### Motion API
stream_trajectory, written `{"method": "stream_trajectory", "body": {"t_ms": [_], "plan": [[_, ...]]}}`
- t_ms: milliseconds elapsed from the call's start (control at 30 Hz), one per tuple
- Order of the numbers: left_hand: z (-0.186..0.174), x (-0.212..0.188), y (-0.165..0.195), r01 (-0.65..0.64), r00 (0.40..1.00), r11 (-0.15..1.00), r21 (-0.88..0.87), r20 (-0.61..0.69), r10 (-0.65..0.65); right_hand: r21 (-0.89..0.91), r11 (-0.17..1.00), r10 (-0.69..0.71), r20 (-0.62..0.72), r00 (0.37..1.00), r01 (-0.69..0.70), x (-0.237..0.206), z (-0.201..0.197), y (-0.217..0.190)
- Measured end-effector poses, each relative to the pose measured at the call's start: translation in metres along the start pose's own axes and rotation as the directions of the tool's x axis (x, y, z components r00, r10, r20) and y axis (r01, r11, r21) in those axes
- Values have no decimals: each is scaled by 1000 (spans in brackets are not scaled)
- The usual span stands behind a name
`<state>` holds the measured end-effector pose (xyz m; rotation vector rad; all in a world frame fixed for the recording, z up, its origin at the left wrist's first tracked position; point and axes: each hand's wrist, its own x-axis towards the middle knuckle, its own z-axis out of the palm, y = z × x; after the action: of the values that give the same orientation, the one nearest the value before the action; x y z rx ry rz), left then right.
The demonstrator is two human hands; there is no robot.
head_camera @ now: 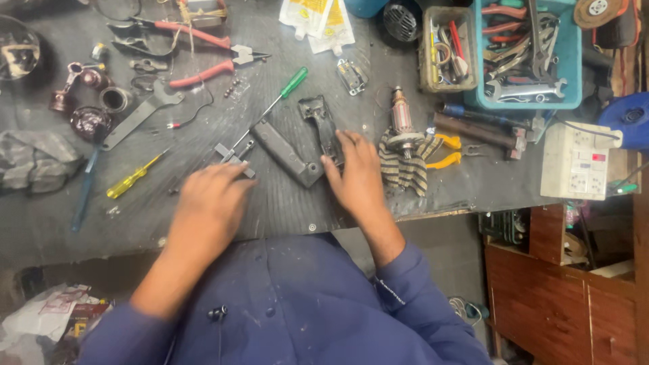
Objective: The person fits a bearing into a wheel hub, dips their finger into a tub of red grease and applies it, then uses a bearing press tool to press the hub assembly together, tightening it with a screwdriver and wiping parts with a cloth.
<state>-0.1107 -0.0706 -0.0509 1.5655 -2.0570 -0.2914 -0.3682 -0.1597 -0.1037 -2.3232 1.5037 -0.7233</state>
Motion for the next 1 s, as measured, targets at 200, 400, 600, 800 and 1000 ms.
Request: {"method": "stream_trajectory", "body": {"t_ms": [200,400,600,800,1000], "plan": [[35,55,5,-227,974,927,298,83,212,67,936,318,266,910,-346,24,-3,9],[20,83,2,-365,927,869,334,220,305,499,773,259,315,913,-392,16,-8,15],[6,70,7,-9,984,921,-390,-168,-62,901,312,442,144,886,-302,-7,-7,-2],[53,58,24,517,821,394,-760,310,-479,500,864,6,103,995,-57,-25,-7,-54],[38,50,0,308,950,588,-748,209,-232,380,921,71,45,996,-83,8,-17,-20]]}}
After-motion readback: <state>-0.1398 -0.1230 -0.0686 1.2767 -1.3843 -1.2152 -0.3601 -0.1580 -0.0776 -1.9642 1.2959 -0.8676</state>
